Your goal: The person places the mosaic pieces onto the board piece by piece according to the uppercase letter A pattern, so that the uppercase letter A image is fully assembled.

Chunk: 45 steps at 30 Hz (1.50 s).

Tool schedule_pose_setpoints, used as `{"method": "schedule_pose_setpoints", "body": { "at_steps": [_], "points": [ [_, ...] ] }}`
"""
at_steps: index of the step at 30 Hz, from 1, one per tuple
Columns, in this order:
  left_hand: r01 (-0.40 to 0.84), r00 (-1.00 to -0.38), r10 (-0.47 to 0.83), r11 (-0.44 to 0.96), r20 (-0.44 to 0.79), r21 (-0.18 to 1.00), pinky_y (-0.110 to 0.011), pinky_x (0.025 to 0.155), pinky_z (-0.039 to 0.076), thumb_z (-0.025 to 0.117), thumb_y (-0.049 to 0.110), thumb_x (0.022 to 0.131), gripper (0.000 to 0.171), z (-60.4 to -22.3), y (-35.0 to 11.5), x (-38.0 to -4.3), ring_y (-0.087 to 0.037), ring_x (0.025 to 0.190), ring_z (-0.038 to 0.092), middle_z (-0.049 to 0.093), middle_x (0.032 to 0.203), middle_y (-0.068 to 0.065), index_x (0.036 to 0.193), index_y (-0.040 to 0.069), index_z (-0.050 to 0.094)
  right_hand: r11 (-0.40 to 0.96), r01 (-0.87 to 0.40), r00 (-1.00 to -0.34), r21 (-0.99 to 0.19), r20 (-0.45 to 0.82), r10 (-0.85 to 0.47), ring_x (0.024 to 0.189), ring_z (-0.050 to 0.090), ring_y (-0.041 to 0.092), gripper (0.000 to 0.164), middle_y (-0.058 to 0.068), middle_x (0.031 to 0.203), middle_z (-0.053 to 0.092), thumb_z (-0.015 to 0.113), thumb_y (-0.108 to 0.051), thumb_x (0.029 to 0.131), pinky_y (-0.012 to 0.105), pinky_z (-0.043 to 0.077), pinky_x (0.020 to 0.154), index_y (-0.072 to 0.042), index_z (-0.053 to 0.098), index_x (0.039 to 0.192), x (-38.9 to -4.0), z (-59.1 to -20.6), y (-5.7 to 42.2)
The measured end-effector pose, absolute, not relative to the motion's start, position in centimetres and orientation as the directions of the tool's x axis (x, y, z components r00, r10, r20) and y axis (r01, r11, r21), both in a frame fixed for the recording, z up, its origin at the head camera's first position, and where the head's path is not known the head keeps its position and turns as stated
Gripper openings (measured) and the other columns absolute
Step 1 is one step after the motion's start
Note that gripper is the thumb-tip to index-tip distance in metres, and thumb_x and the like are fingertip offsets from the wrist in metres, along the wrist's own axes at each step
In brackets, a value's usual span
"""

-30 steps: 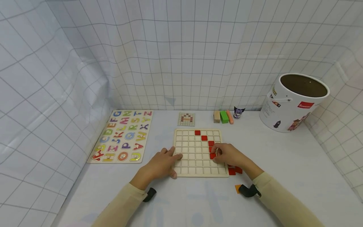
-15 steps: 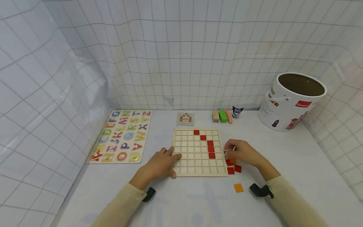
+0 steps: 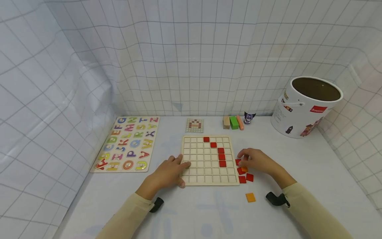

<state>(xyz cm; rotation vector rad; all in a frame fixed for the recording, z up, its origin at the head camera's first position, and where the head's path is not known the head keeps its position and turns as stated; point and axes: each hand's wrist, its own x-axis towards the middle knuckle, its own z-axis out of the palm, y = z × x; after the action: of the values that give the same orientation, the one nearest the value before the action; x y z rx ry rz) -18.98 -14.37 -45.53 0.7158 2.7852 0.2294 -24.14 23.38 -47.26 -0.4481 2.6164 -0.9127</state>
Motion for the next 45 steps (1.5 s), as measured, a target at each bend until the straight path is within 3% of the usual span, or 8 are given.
{"method": "schedule_pose_setpoints", "body": {
  "at_steps": [7, 14, 18, 23, 31, 39, 45],
  "points": [
    [0.467, -0.842, 0.504, 0.860, -0.195, 0.208, -0.055, 0.107, 0.041, 0.087, 0.041, 0.075, 0.081, -45.5, -14.3, -18.9, -0.039, 0.130, 0.046, 0.040, 0.158, -0.021, 0.147, 0.021, 0.057, 0.818, -0.175, -0.898, -0.548, -0.251, -0.361, 0.085, 0.054, 0.020, 0.019, 0.004, 0.090, 0.059, 0.077, -0.015, 0.088, 0.031, 0.050, 0.071, -0.011, 0.068, 0.104, -24.5, -47.3, 21.9],
    [0.462, -0.845, 0.497, 0.864, -0.196, 0.197, -0.056, 0.109, 0.039, 0.087, 0.042, 0.075, 0.081, -45.7, -14.4, -18.9, -0.038, 0.130, 0.045, 0.040, 0.158, -0.021, 0.147, 0.021, 0.056, 0.790, -0.135, -0.917, -0.599, -0.226, -0.328, 0.082, 0.054, 0.021, 0.016, 0.005, 0.086, 0.057, 0.075, -0.009, 0.089, 0.032, 0.048, 0.069, -0.010, 0.061, 0.096, -24.7, -47.4, 22.3],
    [0.450, -0.850, 0.487, 0.870, -0.202, 0.203, -0.056, 0.110, 0.038, 0.088, 0.041, 0.074, 0.082, -45.5, -14.4, -19.0, -0.038, 0.133, 0.044, 0.039, 0.159, -0.021, 0.147, 0.021, 0.056, 0.758, -0.139, -0.918, -0.638, -0.204, -0.340, 0.080, 0.054, 0.022, 0.013, 0.006, 0.085, 0.058, 0.069, -0.008, 0.093, 0.033, 0.048, 0.069, -0.007, 0.061, 0.103, -24.9, -47.2, 22.9],
    [0.469, -0.837, 0.506, 0.859, -0.207, 0.206, -0.056, 0.109, 0.039, 0.088, 0.040, 0.075, 0.081, -45.5, -14.3, -18.9, -0.040, 0.132, 0.045, 0.041, 0.157, -0.024, 0.147, 0.019, 0.056, 0.732, -0.115, -0.921, -0.672, -0.203, -0.331, 0.084, 0.054, 0.022, 0.026, 0.006, 0.090, 0.059, 0.067, -0.017, 0.097, 0.032, 0.049, 0.069, -0.009, 0.066, 0.122, -25.2, -46.5, 24.0],
    [0.465, -0.843, 0.497, 0.866, -0.207, 0.184, -0.054, 0.108, 0.040, 0.089, 0.039, 0.075, 0.079, -45.2, -14.1, -18.8, -0.037, 0.129, 0.047, 0.043, 0.156, -0.022, 0.145, 0.020, 0.058, 0.579, -0.054, -0.953, -0.814, -0.131, -0.274, 0.081, 0.058, 0.025, 0.039, 0.013, 0.091, 0.063, 0.070, -0.028, 0.098, 0.031, 0.053, 0.072, -0.003, 0.065, 0.128, -27.3, -44.6, 23.3],
    [0.468, -0.839, 0.504, 0.861, -0.205, 0.200, -0.056, 0.107, 0.041, 0.087, 0.039, 0.075, 0.078, -44.9, -14.2, -18.6, -0.039, 0.128, 0.047, 0.043, 0.155, -0.024, 0.145, 0.018, 0.058, 0.263, 0.099, -0.926, -0.960, -0.186, -0.329, 0.089, 0.068, 0.019, 0.046, 0.012, 0.105, 0.067, 0.072, -0.011, 0.096, 0.032, 0.059, 0.084, 0.002, 0.058, 0.137, -30.0, -45.9, 18.0],
    [0.479, -0.834, 0.510, 0.859, -0.211, 0.180, -0.055, 0.106, 0.041, 0.087, 0.041, 0.076, 0.079, -45.1, -14.3, -18.8, -0.037, 0.127, 0.047, 0.044, 0.155, -0.023, 0.146, 0.019, 0.056, 0.260, 0.122, -0.886, -0.958, -0.223, -0.407, 0.087, 0.070, 0.022, 0.044, 0.012, 0.099, 0.068, 0.072, -0.007, 0.093, 0.032, 0.060, 0.081, 0.000, 0.058, 0.134, -31.5, -46.5, 13.4]
  ]
}}
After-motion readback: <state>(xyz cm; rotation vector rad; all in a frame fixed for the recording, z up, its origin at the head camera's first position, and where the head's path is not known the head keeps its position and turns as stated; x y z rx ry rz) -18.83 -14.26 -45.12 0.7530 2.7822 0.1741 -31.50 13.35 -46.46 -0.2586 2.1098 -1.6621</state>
